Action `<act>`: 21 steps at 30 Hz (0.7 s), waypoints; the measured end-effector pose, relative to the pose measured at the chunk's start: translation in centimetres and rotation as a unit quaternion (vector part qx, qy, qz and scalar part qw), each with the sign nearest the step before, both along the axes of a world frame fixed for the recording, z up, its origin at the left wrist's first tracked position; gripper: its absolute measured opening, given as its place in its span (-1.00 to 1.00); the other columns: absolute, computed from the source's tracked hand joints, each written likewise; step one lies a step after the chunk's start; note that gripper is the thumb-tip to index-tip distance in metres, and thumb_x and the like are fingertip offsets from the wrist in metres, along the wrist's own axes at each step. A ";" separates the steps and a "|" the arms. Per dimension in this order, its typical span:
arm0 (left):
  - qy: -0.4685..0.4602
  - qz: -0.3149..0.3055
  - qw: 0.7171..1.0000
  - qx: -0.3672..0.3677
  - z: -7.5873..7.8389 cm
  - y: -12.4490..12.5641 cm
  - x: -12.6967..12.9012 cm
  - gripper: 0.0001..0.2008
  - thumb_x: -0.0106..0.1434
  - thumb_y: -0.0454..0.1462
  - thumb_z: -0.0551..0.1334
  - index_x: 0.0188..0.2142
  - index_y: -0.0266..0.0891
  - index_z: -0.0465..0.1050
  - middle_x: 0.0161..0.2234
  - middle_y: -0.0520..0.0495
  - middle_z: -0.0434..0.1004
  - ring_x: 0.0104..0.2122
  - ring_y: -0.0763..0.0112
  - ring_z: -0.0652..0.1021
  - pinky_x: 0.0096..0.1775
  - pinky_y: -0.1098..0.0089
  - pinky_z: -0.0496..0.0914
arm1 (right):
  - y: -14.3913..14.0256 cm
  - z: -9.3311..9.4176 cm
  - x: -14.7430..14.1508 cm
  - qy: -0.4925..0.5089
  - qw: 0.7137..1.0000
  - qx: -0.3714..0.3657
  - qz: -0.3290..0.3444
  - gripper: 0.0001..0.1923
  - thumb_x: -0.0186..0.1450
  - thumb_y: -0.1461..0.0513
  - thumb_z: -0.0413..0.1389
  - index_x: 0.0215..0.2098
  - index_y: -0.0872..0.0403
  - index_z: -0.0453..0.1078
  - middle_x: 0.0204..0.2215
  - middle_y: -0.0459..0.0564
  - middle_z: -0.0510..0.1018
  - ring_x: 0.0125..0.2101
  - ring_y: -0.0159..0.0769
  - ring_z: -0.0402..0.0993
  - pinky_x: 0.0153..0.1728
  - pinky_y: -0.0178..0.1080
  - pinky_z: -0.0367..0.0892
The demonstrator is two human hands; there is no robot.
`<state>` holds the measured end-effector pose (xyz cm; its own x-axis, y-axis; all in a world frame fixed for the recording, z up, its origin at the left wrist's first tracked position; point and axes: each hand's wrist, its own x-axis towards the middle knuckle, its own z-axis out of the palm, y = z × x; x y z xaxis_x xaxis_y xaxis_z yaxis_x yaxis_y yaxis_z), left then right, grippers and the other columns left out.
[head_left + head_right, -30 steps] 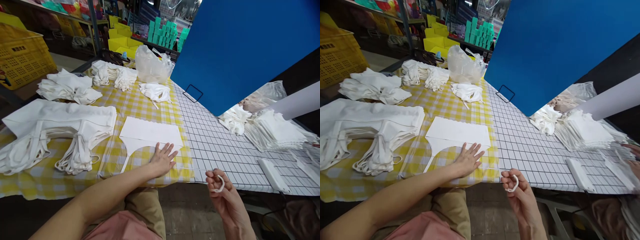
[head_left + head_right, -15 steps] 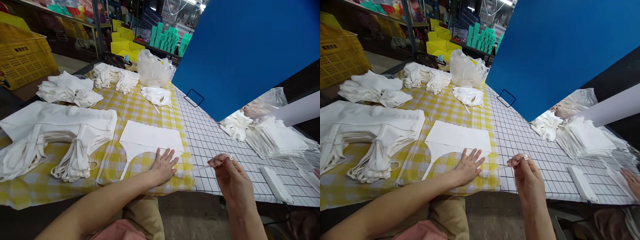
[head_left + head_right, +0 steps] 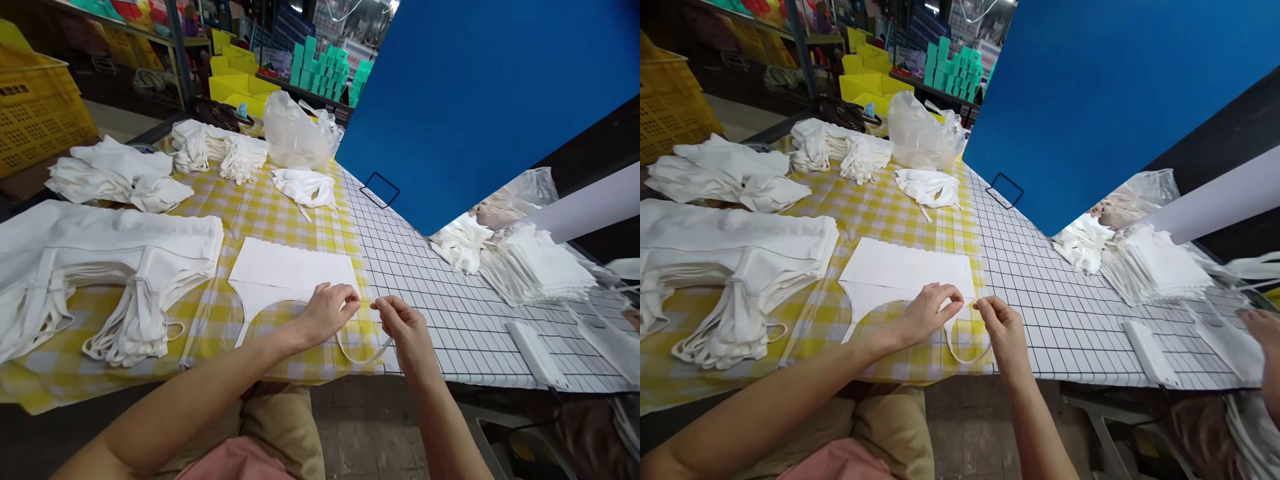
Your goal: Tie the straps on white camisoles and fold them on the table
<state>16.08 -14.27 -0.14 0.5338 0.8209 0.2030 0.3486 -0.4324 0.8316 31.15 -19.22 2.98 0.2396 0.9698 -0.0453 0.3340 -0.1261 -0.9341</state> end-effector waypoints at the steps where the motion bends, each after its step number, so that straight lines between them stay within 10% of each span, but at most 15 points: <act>1: -0.022 -0.005 1.000 -0.011 0.7 0.1 -0.2 -0.81 0.25 -0.25 0.02 -0.36 -0.24 0.37 -0.36 0.05 0.50 -0.34 0.47 0.46 -0.04 0.33 0.24 | 0.1 -0.3 -0.3 -0.026 1.000 -0.002 0.014 -0.70 0.15 0.02 0.10 -0.51 0.09 0.36 -0.70 -0.20 0.14 -0.64 -0.48 0.00 -0.61 -0.36 -0.03; 10: -0.073 -0.018 0.979 -0.191 -0.6 1.0 -1.2 -0.83 0.10 -0.23 0.05 -0.50 -0.26 0.34 -0.56 0.05 0.40 -0.49 0.46 0.42 -0.39 0.46 0.28 | 0.3 -2.1 -2.0 -0.222 0.970 0.044 0.094 -0.76 0.25 0.11 -0.05 -0.38 0.09 0.32 -0.65 -0.15 0.28 -0.62 -0.43 0.14 -0.59 -0.38 0.09; 16: -0.096 -0.057 0.930 -0.350 -1.8 1.9 -2.2 -0.80 0.03 -0.27 0.04 -0.68 -0.25 0.14 -0.70 0.11 0.21 -0.62 0.53 0.34 -0.45 0.47 0.26 | 0.7 -4.6 -2.3 -0.403 0.887 0.179 0.136 -0.79 0.30 0.20 -0.09 -0.38 0.06 0.36 -0.50 -0.06 0.41 -0.61 -0.44 0.23 -0.60 -0.38 0.07; 21: 0.085 -0.015 0.981 -0.173 -2.3 3.6 -2.8 -0.86 0.07 -0.34 0.01 -0.54 -0.26 0.29 -0.56 0.03 0.36 -0.47 0.42 0.40 -0.35 0.40 0.27 | 2.5 -5.8 -2.1 -0.365 0.906 0.164 0.135 -0.78 0.28 0.21 -0.06 -0.45 0.07 0.37 -0.50 -0.05 0.41 -0.58 -0.43 0.24 -0.55 -0.37 0.10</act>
<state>13.31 -10.67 -2.43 0.5612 0.8081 -0.1791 0.4869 -0.1474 0.8609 29.08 -16.75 -2.81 -0.1580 0.9299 0.3320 0.8557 0.2967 -0.4238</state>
